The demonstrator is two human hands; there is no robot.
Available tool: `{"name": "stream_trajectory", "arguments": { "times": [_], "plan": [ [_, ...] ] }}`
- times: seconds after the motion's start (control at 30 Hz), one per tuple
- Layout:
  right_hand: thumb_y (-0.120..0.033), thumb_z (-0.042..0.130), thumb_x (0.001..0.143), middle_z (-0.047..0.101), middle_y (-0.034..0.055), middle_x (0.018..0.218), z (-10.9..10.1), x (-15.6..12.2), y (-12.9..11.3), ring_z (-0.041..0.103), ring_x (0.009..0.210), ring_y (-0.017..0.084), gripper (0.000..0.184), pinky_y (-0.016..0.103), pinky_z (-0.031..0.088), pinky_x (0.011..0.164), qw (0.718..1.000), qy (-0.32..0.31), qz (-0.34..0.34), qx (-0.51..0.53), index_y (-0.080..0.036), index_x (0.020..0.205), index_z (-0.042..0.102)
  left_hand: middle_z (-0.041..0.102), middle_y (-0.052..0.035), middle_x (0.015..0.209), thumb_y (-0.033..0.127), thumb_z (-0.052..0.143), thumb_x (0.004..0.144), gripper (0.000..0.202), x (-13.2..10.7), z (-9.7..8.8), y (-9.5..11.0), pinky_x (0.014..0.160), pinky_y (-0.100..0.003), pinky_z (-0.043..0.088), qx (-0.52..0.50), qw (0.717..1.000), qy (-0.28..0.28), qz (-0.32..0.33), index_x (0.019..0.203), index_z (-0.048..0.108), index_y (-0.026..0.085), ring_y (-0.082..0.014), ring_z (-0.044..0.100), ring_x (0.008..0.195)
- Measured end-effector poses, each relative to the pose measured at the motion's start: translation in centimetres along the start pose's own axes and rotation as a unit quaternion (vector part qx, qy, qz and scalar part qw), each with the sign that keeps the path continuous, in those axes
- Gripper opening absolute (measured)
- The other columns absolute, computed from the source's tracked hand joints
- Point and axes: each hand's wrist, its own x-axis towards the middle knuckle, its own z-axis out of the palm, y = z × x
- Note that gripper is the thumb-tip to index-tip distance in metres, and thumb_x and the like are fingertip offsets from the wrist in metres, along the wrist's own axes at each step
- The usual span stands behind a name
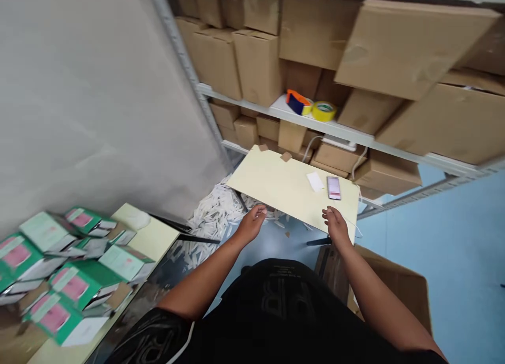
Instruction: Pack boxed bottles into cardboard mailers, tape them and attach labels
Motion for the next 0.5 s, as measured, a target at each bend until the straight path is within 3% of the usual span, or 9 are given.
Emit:
{"name": "stream_trajectory", "arguments": {
  "times": [0.13, 0.27, 0.37, 0.5],
  "plan": [
    [-0.063, 0.057, 0.089, 0.072, 0.0125, 0.128, 8.6, -1.9, -3.7, 0.068, 0.117, 0.029, 0.06, 0.044, 0.054, 0.096, 0.998, -0.062, -0.012, 0.011, -0.023, 0.133, 0.063, 0.07, -0.0102, 0.127, 0.05, 0.051, 0.096, 0.042, -1.6, -7.8, -3.2, 0.105, -0.041, 0.05, -0.019, 0.998, 0.062, -0.017, 0.123, 0.064, 0.021, -0.0266, 0.065, 0.12],
    [-0.064, 0.058, 0.089, 0.072, 0.0145, 0.127, 16.4, -3.4, -6.6, 0.068, 0.117, 0.031, 0.062, 0.046, 0.054, 0.097, 0.992, -0.119, -0.037, -0.002, -0.022, 0.134, 0.063, 0.07, -0.0111, 0.129, 0.052, 0.052, 0.096, 0.045, -3.4, -14.4, -5.7, 0.104, -0.041, 0.051, -0.03, 0.993, 0.107, -0.035, 0.126, 0.063, 0.021, -0.0269, 0.064, 0.12],
    [-0.065, 0.059, 0.089, 0.072, 0.0141, 0.128, 21.5, -3.8, -8.3, 0.068, 0.118, 0.031, 0.062, 0.046, 0.054, 0.097, 0.982, -0.179, -0.051, -0.026, -0.023, 0.134, 0.064, 0.069, -0.0108, 0.129, 0.052, 0.052, 0.096, 0.044, -4.4, -18.2, -7.5, 0.104, -0.04, 0.051, -0.045, 0.986, 0.152, -0.055, 0.126, 0.063, 0.021, -0.0264, 0.064, 0.121],
    [-0.068, 0.06, 0.087, 0.072, 0.0128, 0.129, 27.8, -2.6, -9.7, 0.068, 0.119, 0.031, 0.064, 0.045, 0.054, 0.098, 0.959, -0.266, -0.071, -0.06, -0.023, 0.133, 0.064, 0.07, -0.0098, 0.129, 0.051, 0.053, 0.096, 0.042, -5.2, -21.3, -9.6, 0.104, -0.038, 0.051, -0.078, 0.968, 0.22, -0.089, 0.124, 0.064, 0.022, -0.0254, 0.064, 0.12]
  ]
}}
